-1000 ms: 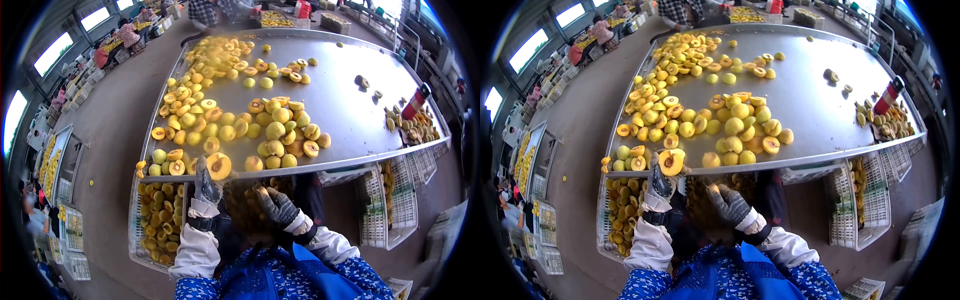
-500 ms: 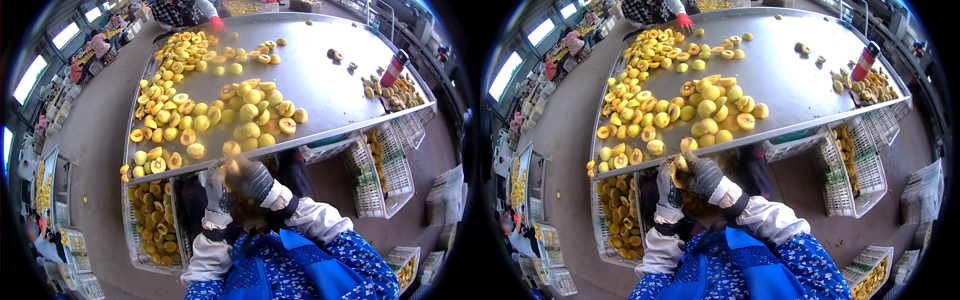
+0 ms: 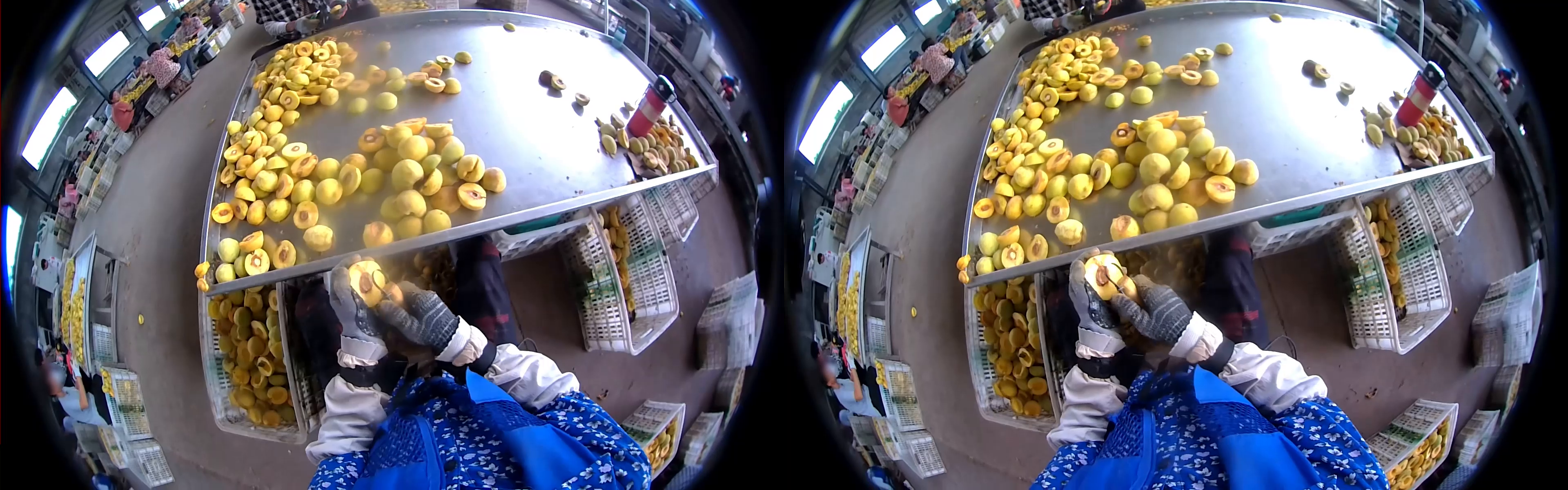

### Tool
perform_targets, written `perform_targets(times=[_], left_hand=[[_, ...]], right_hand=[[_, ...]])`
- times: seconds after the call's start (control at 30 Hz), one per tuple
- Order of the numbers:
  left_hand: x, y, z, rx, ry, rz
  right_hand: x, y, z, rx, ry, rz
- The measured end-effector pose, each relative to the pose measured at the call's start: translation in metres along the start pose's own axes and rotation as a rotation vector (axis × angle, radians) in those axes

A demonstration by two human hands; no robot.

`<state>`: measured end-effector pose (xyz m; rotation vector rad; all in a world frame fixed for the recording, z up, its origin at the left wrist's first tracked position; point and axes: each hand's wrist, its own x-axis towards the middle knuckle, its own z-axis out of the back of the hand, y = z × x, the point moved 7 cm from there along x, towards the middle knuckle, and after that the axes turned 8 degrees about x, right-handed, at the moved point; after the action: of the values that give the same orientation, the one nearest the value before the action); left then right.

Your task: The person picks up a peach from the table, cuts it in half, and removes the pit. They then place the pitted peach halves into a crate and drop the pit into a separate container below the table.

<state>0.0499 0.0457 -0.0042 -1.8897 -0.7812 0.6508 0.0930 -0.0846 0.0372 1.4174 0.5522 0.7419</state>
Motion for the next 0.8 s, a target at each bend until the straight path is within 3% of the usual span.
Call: perform_targets(times=[0.07, 0.1, 0.23, 0.33, 0.43, 0.8], left_hand=[[0.000, 0.009, 0.005, -0.058, -0.001, 0.050], [-0.001, 0.009, 0.004, -0.043, 0.014, 0.034], [-0.009, 0.008, -0.004, -0.012, 0.040, -0.036], [-0.015, 0.009, -0.005, -0.033, -0.016, -0.021], [-0.020, 0.017, -0.002, -0.095, -0.109, 0.052], [-0.031, 0.013, 0.003, 0.150, -0.219, -0.050]], right_hand=[[-0.004, -0.018, -0.001, -0.093, 0.021, -0.052], [-0.008, 0.002, -0.004, -0.364, 0.018, 0.336], [-0.004, -0.017, -0.010, -0.433, 0.074, 0.128], [-0.011, -0.011, -0.016, -0.589, 0.125, 0.250], [-0.016, -0.009, -0.020, -0.482, 0.054, 0.380], [-0.027, -0.023, -0.023, -0.535, 0.116, 0.401]])
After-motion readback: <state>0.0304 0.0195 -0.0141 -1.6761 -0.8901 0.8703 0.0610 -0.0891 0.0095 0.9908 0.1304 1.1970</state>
